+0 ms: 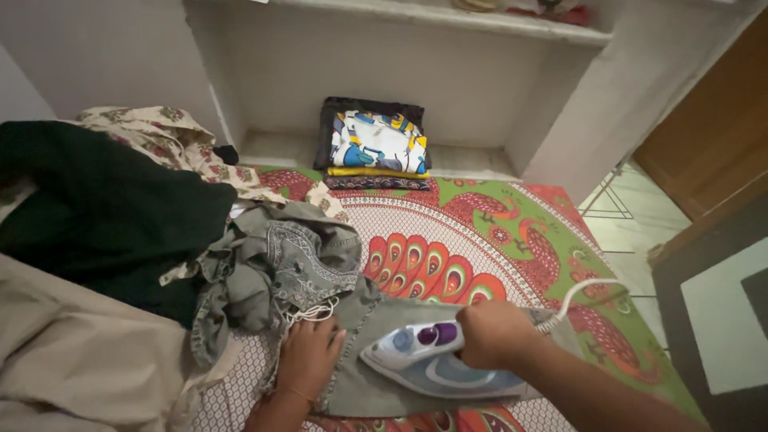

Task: The person irons a grey garment on a bed using a handheld electric iron. They repeatedly smooth the fabric, reposition the garment, and iron different sections including the hem and body. The garment is handled one at a time and remains on the bed throughout.

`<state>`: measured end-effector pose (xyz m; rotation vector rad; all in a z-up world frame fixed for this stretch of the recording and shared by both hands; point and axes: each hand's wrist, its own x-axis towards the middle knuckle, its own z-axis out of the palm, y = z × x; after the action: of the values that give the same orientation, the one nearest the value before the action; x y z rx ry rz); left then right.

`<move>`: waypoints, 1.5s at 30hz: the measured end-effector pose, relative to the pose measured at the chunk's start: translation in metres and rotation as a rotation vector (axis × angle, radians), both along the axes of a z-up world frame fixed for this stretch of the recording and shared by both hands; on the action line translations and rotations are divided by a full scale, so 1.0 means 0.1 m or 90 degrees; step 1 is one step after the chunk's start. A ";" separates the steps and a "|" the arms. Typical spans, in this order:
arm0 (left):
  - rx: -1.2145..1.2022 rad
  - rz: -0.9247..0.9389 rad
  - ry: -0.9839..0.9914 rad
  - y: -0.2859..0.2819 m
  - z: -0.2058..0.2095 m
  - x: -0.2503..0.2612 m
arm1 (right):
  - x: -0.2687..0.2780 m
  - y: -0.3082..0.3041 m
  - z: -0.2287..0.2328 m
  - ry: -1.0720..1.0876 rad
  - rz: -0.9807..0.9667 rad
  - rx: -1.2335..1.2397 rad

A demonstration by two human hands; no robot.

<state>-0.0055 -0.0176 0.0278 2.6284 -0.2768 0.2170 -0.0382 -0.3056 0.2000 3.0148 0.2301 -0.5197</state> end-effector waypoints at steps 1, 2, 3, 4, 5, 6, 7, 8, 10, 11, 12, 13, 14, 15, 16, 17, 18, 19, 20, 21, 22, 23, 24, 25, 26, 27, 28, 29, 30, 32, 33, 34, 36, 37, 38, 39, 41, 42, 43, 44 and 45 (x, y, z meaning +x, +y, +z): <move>0.006 0.009 -0.007 -0.01 -0.02 0.01 | 0.05 0.00 0.01 -0.003 -0.006 -0.006; 0.012 0.019 -0.015 -0.01 -0.05 0.03 | 0.10 0.00 0.01 -0.006 -0.013 -0.013; 0.015 0.037 0.004 -0.01 -0.08 0.05 | 0.15 0.01 0.02 -0.002 -0.033 -0.015; 0.018 0.054 0.024 -0.03 -0.11 0.08 | 0.21 0.02 0.04 0.001 -0.054 -0.017; 0.021 0.072 0.041 -0.03 -0.12 0.12 | 0.27 0.03 0.06 0.003 -0.074 -0.018; -0.006 0.068 0.007 -0.02 -0.12 0.12 | 0.31 0.05 0.09 -0.006 -0.073 -0.019; -0.034 0.063 -0.028 -0.01 -0.12 0.09 | 0.34 0.04 0.11 -0.015 -0.074 -0.020; -0.062 0.057 -0.063 -0.01 -0.10 0.08 | 0.36 0.04 0.12 -0.024 -0.074 -0.021; -0.094 0.039 -0.024 0.02 -0.05 0.04 | 0.37 0.04 0.13 -0.023 -0.065 -0.025; -0.111 0.029 -0.004 0.02 -0.03 0.02 | 0.36 0.03 0.13 -0.022 -0.061 -0.028; -0.103 0.032 -0.001 0.00 -0.01 0.02 | 0.34 0.02 0.12 -0.021 -0.068 -0.019; -0.094 0.036 0.002 0.00 0.00 0.02 | 0.32 0.01 0.11 -0.022 -0.074 -0.008; -0.085 0.040 0.004 0.01 -0.01 0.03 | 0.31 0.01 0.10 -0.022 -0.080 0.003; -0.089 0.037 -0.011 0.01 -0.02 0.04 | 0.28 -0.01 0.08 -0.010 -0.046 -0.001; -0.093 0.034 -0.026 0.01 -0.03 0.04 | 0.24 -0.02 0.06 0.002 -0.012 -0.004; -0.099 0.032 -0.040 0.01 -0.05 0.04 | 0.21 -0.04 0.05 0.015 0.023 -0.009; -0.100 0.035 -0.031 0.01 -0.07 0.05 | 0.19 -0.05 0.03 0.015 0.037 -0.013; -0.100 0.040 -0.022 0.01 -0.09 0.06 | 0.18 -0.06 0.02 0.014 0.052 -0.017; -0.100 0.044 -0.012 0.01 -0.10 0.06 | 0.17 -0.06 0.01 0.014 0.067 -0.020; -0.101 0.038 -0.027 0.03 -0.12 0.07 | 0.18 -0.06 0.01 0.003 0.053 -0.011; -0.102 0.033 -0.041 0.03 -0.13 0.07 | 0.20 -0.05 0.01 -0.007 0.040 -0.001; -0.104 0.026 -0.056 0.03 -0.13 0.07 | 0.22 -0.05 0.02 -0.018 0.025 0.007; -0.112 0.030 -0.067 0.03 -0.14 0.06 | 0.23 -0.04 0.02 -0.025 0.005 0.020; -0.121 0.033 -0.080 0.02 -0.14 0.07 | 0.26 -0.02 0.03 -0.033 -0.016 0.031; -0.130 0.035 -0.092 0.01 -0.14 0.07 | 0.28 -0.02 0.04 -0.041 -0.037 0.043; -0.128 0.041 -0.072 0.01 -0.13 0.06 | 0.28 -0.01 0.04 -0.028 -0.044 0.030; -0.126 0.048 -0.052 0.01 -0.13 0.05 | 0.28 0.00 0.04 -0.015 -0.050 0.016; -0.124 0.054 -0.033 0.01 -0.12 0.06 | 0.29 0.01 0.05 -0.004 -0.057 0.002; -0.126 0.052 -0.033 0.01 -0.11 0.06 | 0.27 0.00 0.05 -0.008 -0.027 -0.002; -0.132 0.049 -0.033 0.02 -0.09 0.06 | 0.20 -0.02 0.04 -0.016 0.031 -0.008; -0.136 0.049 -0.037 0.01 -0.09 0.07 | 0.20 -0.02 0.04 -0.017 0.027 -0.011; -0.141 0.048 -0.042 0.02 -0.10 0.06 | 0.20 -0.02 0.04 -0.018 0.022 -0.013; -0.138 0.057 -0.025 0.00 -0.09 0.06 | 0.22 -0.01 0.07 -0.017 -0.001 -0.003; -0.127 0.065 -0.004 -0.01 -0.08 0.06 | 0.25 0.01 0.09 -0.016 -0.021 0.012; -0.116 0.073 0.018 -0.01 -0.08 0.06 | 0.26 0.02 0.10 -0.014 -0.041 0.026; -0.124 0.069 0.004 0.00 -0.07 0.05 | 0.27 0.04 0.11 -0.015 -0.041 0.020; -0.140 0.058 -0.024 0.00 -0.07 0.04 | 0.28 0.04 0.11 -0.017 -0.042 0.005; -0.137 0.055 -0.034 0.00 -0.08 0.05 | 0.26 0.02 0.11 -0.019 -0.031 0.010; -0.134 0.054 -0.044 0.00 -0.09 0.05 | 0.23 0.01 0.09 -0.022 -0.018 0.013; -0.131 0.052 -0.053 0.00 -0.11 0.06 | 0.22 0.01 0.08 -0.024 -0.006 0.017; -0.125 0.048 -0.063 0.01 -0.12 0.05 | 0.21 0.01 0.07 -0.023 -0.004 0.014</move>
<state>-0.0003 -0.0167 0.0160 2.4394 -0.1799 0.3814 -0.0174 -0.3046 0.2072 3.0444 0.2266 -0.4649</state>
